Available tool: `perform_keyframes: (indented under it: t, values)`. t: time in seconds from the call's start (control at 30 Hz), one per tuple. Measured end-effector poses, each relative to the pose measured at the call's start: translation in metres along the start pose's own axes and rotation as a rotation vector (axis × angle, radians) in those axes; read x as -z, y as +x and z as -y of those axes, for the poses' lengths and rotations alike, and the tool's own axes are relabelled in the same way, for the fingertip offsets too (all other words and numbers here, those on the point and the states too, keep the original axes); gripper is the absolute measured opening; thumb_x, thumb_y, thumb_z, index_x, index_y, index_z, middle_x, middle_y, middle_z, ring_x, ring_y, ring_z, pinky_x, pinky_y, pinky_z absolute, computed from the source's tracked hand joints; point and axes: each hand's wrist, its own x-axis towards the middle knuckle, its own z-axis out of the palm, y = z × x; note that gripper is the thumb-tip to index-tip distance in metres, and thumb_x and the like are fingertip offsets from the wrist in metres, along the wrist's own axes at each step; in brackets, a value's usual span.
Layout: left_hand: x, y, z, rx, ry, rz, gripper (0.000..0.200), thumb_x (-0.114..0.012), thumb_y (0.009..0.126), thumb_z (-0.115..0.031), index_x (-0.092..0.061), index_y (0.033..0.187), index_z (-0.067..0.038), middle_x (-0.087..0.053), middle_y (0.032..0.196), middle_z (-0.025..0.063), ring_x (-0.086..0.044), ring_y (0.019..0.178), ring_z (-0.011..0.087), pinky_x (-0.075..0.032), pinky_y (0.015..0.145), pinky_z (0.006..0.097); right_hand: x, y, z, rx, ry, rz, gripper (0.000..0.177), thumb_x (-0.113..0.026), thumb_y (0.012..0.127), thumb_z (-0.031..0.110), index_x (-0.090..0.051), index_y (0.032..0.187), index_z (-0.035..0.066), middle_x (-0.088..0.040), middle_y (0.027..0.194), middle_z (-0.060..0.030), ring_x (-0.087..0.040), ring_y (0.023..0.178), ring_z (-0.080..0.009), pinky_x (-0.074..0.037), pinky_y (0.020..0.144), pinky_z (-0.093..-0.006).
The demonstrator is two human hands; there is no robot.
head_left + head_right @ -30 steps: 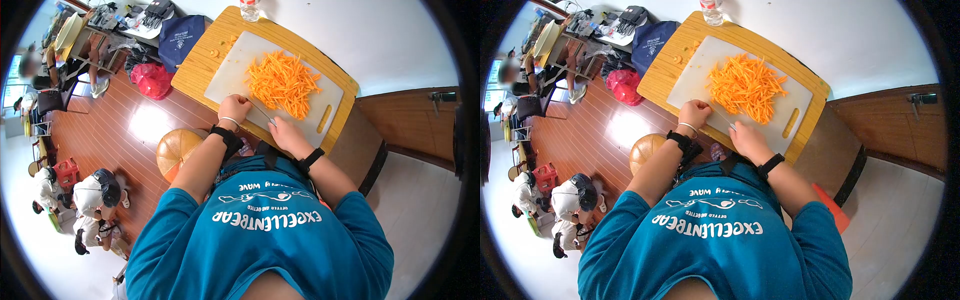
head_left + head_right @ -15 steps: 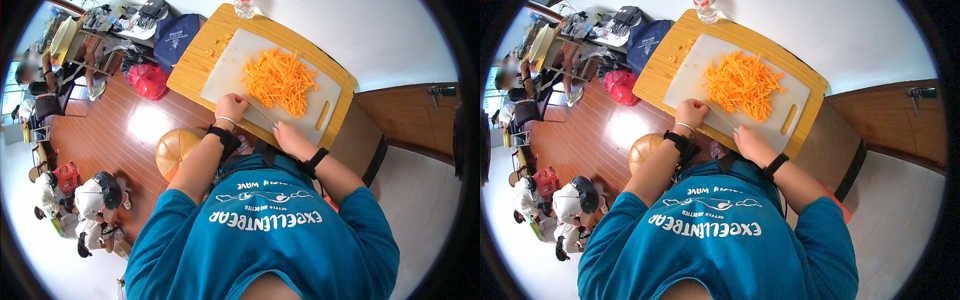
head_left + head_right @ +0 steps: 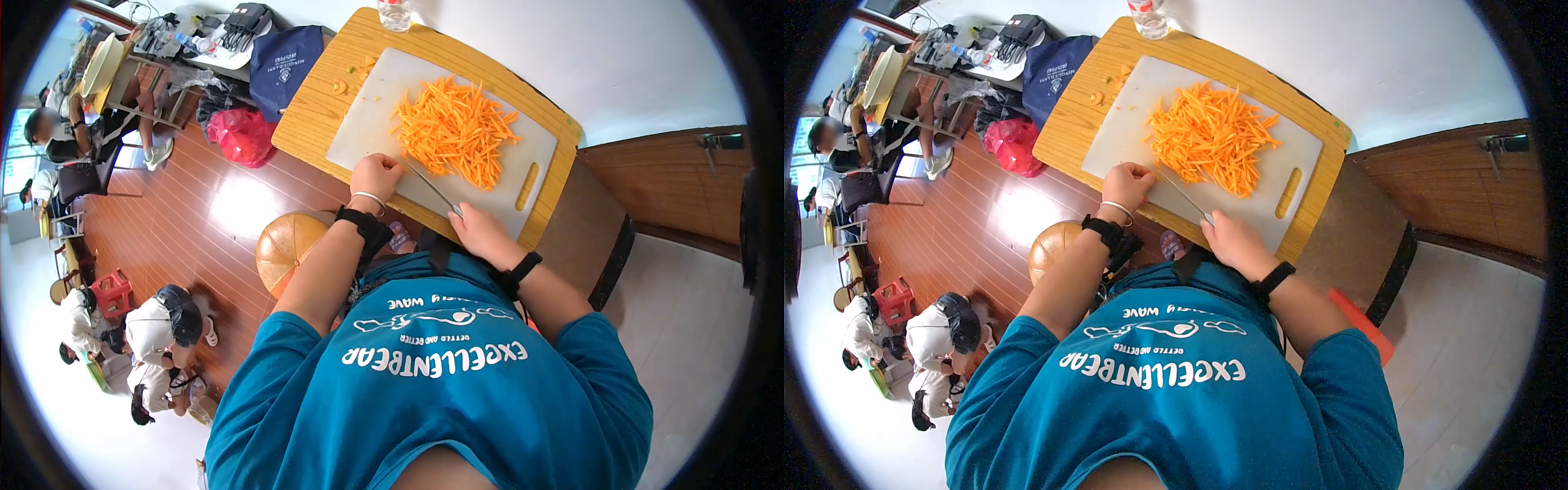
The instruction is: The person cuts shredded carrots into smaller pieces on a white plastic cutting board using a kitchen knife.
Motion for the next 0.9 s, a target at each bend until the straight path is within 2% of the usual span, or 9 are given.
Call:
perform_keyframes:
  t: [0.43,0.73,0.9]
  values:
    - [-0.001,-0.003,-0.001,-0.007,-0.03,-0.014,0.018,-0.067,0.078,-0.02,-0.07,0.083,-0.003,-0.068,0.068,0.0099,-0.065,0.053,0.0192,-0.052,0.056,0.0315,-0.004,0.021,0.02,0.017,-0.016,-0.007,0.031,-0.047,0.097,0.034,-0.055,0.096,0.004,-0.065,0.084,-0.0238,-0.063,0.081,-0.0449,-0.049,0.071,-0.0548]
    - [-0.004,0.002,0.005,-0.047,0.008,-0.029,0.017,-0.067,0.078,-0.02,-0.07,0.081,-0.003,-0.068,0.067,0.0098,-0.065,0.053,0.0193,-0.052,0.057,0.0313,-0.002,0.025,0.024,-0.004,0.006,0.082,0.032,-0.046,0.097,0.032,-0.055,0.097,0.001,-0.065,0.088,-0.0254,-0.063,0.085,-0.0448,-0.049,0.074,-0.0533]
    - [-0.002,-0.002,-0.001,-0.004,-0.002,-0.017,0.019,-0.067,0.077,-0.021,-0.07,0.082,-0.003,-0.068,0.068,0.0116,-0.066,0.057,0.0221,-0.053,0.06,0.0332,-0.016,0.032,0.01,0.065,0.07,0.022,0.031,-0.049,0.096,0.031,-0.056,0.095,0.001,-0.064,0.086,-0.0261,-0.062,0.083,-0.046,-0.048,0.072,-0.0531]
